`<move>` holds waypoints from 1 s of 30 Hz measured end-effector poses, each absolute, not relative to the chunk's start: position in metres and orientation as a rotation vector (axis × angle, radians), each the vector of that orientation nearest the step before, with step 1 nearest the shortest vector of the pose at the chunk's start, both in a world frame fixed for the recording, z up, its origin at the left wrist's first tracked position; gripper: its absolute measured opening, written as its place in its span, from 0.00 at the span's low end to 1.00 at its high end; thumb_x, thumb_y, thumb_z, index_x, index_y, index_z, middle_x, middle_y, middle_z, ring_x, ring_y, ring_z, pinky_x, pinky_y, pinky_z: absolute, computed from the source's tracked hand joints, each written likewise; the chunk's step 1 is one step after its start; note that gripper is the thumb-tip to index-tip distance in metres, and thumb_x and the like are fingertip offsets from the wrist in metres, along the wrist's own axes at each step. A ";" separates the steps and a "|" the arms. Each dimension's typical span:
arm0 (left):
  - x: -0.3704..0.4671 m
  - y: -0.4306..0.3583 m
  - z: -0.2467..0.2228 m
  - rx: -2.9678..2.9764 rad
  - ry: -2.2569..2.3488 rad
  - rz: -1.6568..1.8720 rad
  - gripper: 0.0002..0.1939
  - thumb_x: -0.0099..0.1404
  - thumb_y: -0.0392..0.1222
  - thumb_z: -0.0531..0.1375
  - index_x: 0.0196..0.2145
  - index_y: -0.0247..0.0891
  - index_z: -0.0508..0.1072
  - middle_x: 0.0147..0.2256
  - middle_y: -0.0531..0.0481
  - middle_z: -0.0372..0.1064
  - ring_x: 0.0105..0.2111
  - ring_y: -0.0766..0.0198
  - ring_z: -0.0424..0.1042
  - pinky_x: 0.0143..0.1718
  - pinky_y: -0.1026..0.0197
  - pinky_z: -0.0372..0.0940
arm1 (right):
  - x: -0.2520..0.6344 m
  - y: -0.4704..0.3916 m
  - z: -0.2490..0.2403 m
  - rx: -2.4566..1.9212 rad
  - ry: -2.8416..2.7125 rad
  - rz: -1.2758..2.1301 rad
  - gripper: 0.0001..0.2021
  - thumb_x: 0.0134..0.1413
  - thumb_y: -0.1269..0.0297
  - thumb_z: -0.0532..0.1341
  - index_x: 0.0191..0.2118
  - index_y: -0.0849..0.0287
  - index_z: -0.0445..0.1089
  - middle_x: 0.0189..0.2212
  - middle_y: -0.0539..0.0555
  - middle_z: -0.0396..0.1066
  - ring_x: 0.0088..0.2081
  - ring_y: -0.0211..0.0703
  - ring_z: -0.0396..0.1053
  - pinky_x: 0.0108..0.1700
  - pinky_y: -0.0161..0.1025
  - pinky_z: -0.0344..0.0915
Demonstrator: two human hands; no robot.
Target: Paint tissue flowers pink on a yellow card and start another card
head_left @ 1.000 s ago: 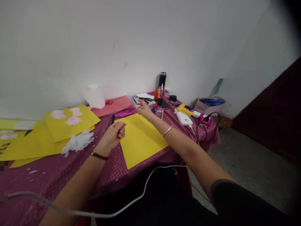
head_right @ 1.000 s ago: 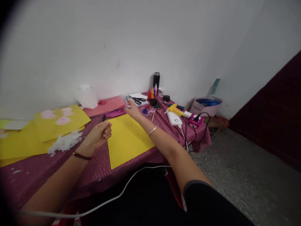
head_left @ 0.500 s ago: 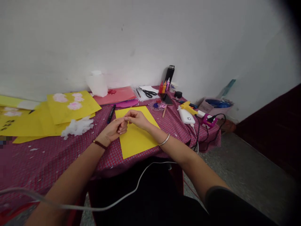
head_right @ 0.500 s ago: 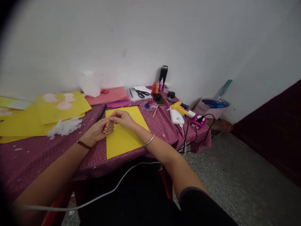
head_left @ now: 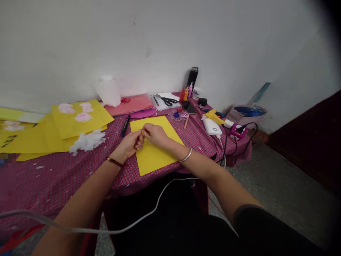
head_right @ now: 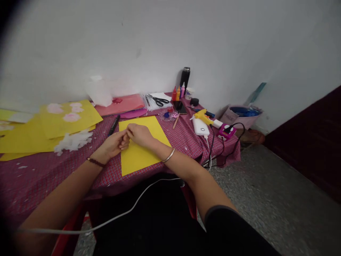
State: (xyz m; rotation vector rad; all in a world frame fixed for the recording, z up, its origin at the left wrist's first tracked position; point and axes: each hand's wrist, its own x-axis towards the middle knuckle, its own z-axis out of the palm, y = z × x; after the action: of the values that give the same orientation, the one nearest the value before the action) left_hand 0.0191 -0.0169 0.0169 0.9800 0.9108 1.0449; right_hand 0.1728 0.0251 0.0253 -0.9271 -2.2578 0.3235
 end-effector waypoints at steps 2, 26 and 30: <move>0.018 -0.017 0.016 0.989 0.921 1.016 0.20 0.65 0.48 0.59 0.19 0.37 0.64 0.13 0.59 0.52 0.12 0.75 0.49 0.14 0.69 0.47 | 0.173 0.024 0.024 -0.930 -2.283 0.260 0.06 0.59 0.70 0.55 0.33 0.59 0.68 0.32 0.52 0.71 0.32 0.39 0.64 0.35 0.36 0.53; 0.013 -0.016 0.024 1.106 0.970 0.889 0.20 0.63 0.51 0.57 0.18 0.39 0.61 0.14 0.57 0.50 0.14 0.72 0.47 0.16 0.65 0.47 | 0.174 0.024 0.030 -0.838 -2.297 0.400 0.05 0.63 0.67 0.56 0.37 0.59 0.69 0.37 0.53 0.74 0.37 0.39 0.68 0.39 0.34 0.56; 0.010 -0.012 0.019 1.105 1.025 0.862 0.21 0.66 0.48 0.53 0.17 0.40 0.61 0.13 0.56 0.49 0.14 0.72 0.45 0.16 0.63 0.46 | 0.172 0.028 0.026 -0.824 -2.373 0.345 0.06 0.65 0.64 0.53 0.38 0.58 0.66 0.39 0.52 0.74 0.39 0.40 0.69 0.37 0.35 0.56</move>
State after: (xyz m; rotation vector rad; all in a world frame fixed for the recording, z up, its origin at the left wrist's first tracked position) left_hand 0.0100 -0.0119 0.0187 1.1054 1.0249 0.8616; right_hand 0.1722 0.0281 0.0265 -0.8235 -2.3732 0.3454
